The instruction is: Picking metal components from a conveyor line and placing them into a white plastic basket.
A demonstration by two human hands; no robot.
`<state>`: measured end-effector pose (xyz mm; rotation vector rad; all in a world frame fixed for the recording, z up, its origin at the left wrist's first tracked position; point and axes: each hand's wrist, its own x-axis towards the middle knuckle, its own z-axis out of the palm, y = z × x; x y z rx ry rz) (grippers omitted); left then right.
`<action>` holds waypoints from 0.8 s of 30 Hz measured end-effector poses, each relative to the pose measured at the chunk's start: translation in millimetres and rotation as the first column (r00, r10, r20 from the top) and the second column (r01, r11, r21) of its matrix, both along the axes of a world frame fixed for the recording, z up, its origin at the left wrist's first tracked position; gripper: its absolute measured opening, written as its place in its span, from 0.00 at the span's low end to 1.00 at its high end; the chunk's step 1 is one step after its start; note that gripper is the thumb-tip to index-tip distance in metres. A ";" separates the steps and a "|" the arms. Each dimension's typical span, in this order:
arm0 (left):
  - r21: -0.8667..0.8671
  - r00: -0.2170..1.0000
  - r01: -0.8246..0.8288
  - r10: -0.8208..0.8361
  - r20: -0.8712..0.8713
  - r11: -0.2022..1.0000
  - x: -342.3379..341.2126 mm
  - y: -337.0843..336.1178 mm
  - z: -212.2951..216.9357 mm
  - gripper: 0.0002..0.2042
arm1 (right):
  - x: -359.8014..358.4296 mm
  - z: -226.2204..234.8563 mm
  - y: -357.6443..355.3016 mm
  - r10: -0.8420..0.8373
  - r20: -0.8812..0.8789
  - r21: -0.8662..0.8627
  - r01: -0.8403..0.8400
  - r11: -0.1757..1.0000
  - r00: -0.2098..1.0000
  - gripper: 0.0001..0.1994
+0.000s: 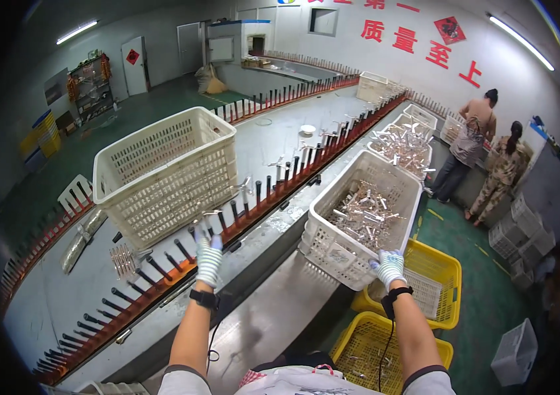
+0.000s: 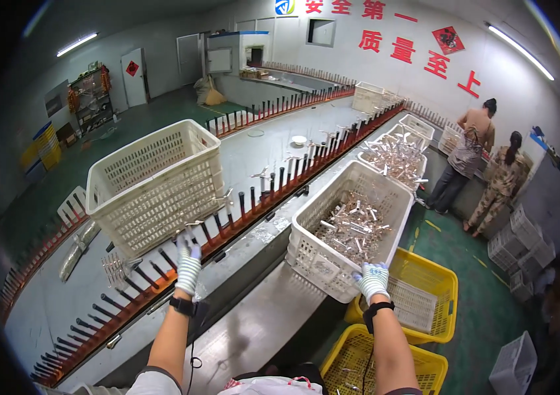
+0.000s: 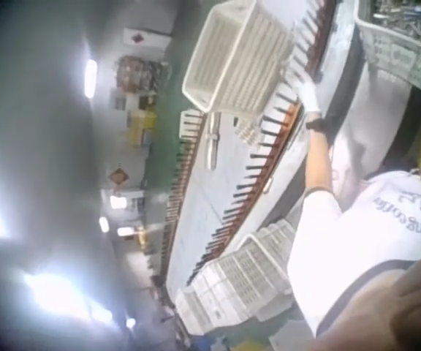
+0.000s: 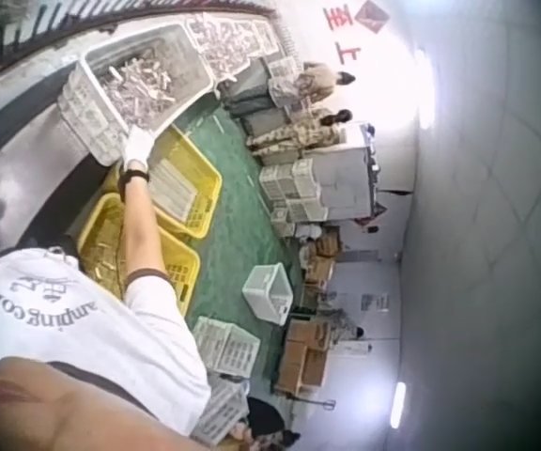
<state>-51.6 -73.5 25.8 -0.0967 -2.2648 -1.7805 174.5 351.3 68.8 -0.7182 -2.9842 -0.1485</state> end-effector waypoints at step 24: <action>-0.106 0.934 -0.196 0.153 -0.323 0.975 -66.0 3.0 -15.9 0.15 | 3.7 -26.2 16.2 -0.085 -0.074 -0.007 0.085 0.996 0.994 0.10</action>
